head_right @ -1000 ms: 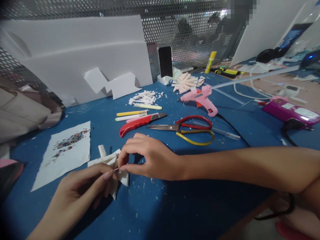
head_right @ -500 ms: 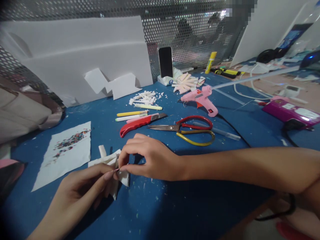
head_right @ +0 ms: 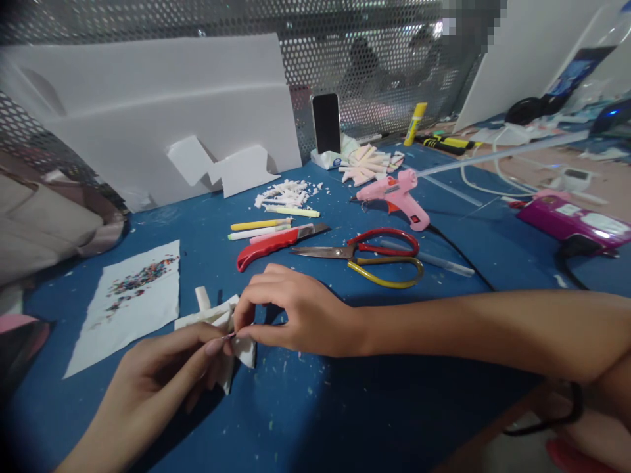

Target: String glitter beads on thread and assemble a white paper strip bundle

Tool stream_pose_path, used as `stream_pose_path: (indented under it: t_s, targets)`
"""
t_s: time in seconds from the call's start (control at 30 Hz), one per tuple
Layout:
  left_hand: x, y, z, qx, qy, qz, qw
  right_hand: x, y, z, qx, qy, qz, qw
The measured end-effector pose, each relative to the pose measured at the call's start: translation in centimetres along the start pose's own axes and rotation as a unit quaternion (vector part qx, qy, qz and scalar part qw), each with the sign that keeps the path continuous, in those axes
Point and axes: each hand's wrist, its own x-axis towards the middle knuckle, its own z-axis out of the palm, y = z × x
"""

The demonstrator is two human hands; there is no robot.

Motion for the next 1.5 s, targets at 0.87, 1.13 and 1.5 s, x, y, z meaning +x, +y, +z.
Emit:
stream_pose_path:
  t_s: [0.87,1.13,1.5]
  targets:
    - [0.1,0.3,0.0,-0.003,0.000,0.011,1.000,0.0,-0.2,-0.2,-0.001,-0.004,0.010,1.000]
    - [-0.1,0.1,-0.1,-0.009,-0.007,-0.007,1.000,0.0,-0.8,-0.3,0.044,0.077,0.004,0.996]
    - [0.0,0.6,0.0,-0.001,0.005,-0.001,1.000,-0.3,-1.0,-0.9,0.085,0.087,0.023,0.992]
